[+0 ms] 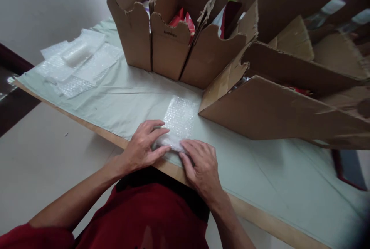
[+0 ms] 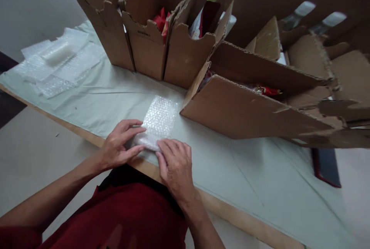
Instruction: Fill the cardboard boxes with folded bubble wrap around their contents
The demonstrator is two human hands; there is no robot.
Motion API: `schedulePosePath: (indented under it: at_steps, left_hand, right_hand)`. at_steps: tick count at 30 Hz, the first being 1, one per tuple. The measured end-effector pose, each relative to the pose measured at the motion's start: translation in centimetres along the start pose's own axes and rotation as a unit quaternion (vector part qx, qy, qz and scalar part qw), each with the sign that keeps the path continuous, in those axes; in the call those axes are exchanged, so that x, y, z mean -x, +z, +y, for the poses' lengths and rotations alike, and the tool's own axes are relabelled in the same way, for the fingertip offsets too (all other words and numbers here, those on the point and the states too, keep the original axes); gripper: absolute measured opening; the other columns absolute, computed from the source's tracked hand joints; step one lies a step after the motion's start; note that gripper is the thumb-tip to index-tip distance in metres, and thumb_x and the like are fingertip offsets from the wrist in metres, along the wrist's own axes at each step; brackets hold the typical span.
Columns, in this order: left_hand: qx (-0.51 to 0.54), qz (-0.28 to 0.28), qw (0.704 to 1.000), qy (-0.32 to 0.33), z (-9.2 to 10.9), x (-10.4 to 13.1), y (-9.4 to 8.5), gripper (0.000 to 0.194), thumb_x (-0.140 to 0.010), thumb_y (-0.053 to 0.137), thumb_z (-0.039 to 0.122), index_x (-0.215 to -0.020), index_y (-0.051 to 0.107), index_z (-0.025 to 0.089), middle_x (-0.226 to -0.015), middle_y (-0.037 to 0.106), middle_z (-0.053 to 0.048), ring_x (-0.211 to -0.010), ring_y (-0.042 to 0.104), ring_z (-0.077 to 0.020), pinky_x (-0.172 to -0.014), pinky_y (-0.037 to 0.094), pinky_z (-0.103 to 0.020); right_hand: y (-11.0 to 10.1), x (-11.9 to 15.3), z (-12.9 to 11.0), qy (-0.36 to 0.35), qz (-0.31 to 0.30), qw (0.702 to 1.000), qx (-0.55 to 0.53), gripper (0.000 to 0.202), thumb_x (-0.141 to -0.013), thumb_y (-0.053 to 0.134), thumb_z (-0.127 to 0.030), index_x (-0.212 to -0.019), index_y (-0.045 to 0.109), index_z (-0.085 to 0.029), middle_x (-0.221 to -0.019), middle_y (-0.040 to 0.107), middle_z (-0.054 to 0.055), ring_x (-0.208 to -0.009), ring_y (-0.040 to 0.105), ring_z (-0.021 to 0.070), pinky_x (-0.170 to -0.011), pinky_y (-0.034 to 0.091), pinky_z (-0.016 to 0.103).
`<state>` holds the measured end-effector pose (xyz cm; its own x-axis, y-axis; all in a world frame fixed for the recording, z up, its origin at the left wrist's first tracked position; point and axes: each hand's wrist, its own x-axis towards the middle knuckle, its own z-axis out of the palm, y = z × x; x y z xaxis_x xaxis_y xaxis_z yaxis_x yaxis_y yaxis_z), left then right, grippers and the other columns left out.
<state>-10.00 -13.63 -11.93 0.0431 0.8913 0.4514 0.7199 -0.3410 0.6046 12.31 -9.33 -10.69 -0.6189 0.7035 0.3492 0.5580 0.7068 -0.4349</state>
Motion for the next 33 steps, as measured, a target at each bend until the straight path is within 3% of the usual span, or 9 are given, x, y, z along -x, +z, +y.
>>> schedulePosePath:
  at_steps: [4, 10, 14, 19, 24, 27, 30, 33]
  left_hand:
    - [0.039, -0.032, 0.999, -0.005, 0.5, 0.7, -1.0, 0.025, -0.097, 0.063, 0.020, -0.122, 0.064, 0.021, -0.110, 0.074, -0.008, -0.108, 0.066, -0.0237, -0.097, 0.053, -0.044]
    - [-0.053, 0.012, 0.998, -0.025, -0.7, -1.1, 1.0, 0.018, -0.100, 0.061, 0.024, -0.114, 0.068, 0.016, -0.095, 0.074, -0.008, -0.089, 0.066, -0.0229, -0.082, 0.055, -0.041]
    - [-0.091, 0.036, 0.995, -0.028, -0.9, -1.4, 1.4, 0.017, -0.101, 0.057, 0.023, -0.112, 0.068, 0.017, -0.102, 0.072, -0.010, -0.095, 0.066, -0.0243, -0.085, 0.056, -0.043]
    - [-0.025, 0.024, 0.999, -0.007, 0.3, -0.1, -0.1, 0.027, -0.095, 0.067, 0.025, -0.121, 0.065, 0.017, -0.125, 0.066, -0.016, -0.117, 0.063, -0.0287, -0.098, 0.055, -0.049]
    - [0.011, -0.002, 1.000, -0.007, 0.6, 0.3, -0.6, 0.024, -0.096, 0.064, 0.019, -0.120, 0.065, 0.019, -0.108, 0.072, -0.010, -0.108, 0.066, -0.0257, -0.096, 0.055, -0.047]
    - [-0.036, 0.009, 0.999, -0.023, 0.1, -0.2, 0.3, 0.020, -0.098, 0.062, 0.022, -0.116, 0.067, 0.016, -0.104, 0.072, -0.011, -0.100, 0.066, -0.0255, -0.087, 0.056, -0.044]
    - [-0.086, 0.024, 0.995, -0.037, -0.3, -0.7, 1.0, 0.020, -0.099, 0.061, 0.026, -0.114, 0.068, 0.016, -0.104, 0.072, -0.011, -0.098, 0.066, -0.0267, -0.085, 0.056, -0.045]
    - [-0.068, 0.046, 0.994, -0.078, -0.1, -0.6, 1.0, 0.024, -0.098, 0.060, 0.029, -0.117, 0.068, 0.017, -0.109, 0.071, -0.012, -0.102, 0.066, -0.0277, -0.090, 0.055, -0.048]
  right_hand:
    - [-0.6, -0.1, 0.3, 0.027, -0.023, 0.997, -0.064, 0.020, -0.103, 0.056, -0.025, -0.119, 0.068, -0.023, -0.101, 0.078, 0.005, -0.095, 0.068, 0.0238, -0.086, 0.051, 0.042]
    - [-0.2, 0.1, 0.4, 0.010, 0.041, 0.999, 0.018, 0.026, -0.103, 0.057, -0.025, -0.127, 0.063, -0.019, -0.120, 0.072, 0.013, -0.109, 0.066, 0.0264, -0.090, 0.050, 0.043]
    - [0.5, -0.4, 0.6, -0.023, 0.007, 0.998, 0.064, 0.028, -0.101, 0.059, -0.020, -0.128, 0.064, -0.018, -0.125, 0.071, 0.013, -0.113, 0.063, 0.0283, -0.094, 0.047, 0.043]
    - [-0.4, -1.4, 0.8, -0.014, -0.008, 0.999, 0.028, 0.022, -0.104, 0.054, -0.022, -0.121, 0.068, -0.020, -0.112, 0.076, 0.007, -0.103, 0.065, 0.0249, -0.093, 0.045, 0.041]
    - [-1.8, -1.4, 0.6, 0.025, -0.088, 0.994, -0.056, 0.024, -0.106, 0.050, -0.026, -0.120, 0.069, -0.019, -0.099, 0.078, 0.004, -0.085, 0.066, 0.0204, -0.086, 0.046, 0.038]
    - [-1.2, -1.2, 0.5, 0.057, -0.043, 0.997, 0.021, 0.029, -0.108, 0.048, -0.032, -0.122, 0.069, -0.018, -0.106, 0.076, 0.008, -0.092, 0.065, 0.0238, -0.084, 0.045, 0.039]
    - [-0.4, -1.1, 0.0, 0.033, 0.018, 0.997, 0.074, 0.029, -0.105, 0.054, -0.036, -0.124, 0.068, -0.018, -0.111, 0.073, 0.011, -0.098, 0.063, 0.0257, -0.085, 0.044, 0.040]
    - [0.3, -1.4, -0.4, -0.008, -0.021, 0.996, 0.085, 0.031, -0.100, 0.063, -0.032, -0.127, 0.067, -0.019, -0.119, 0.071, 0.012, -0.102, 0.063, 0.0277, -0.088, 0.045, 0.042]
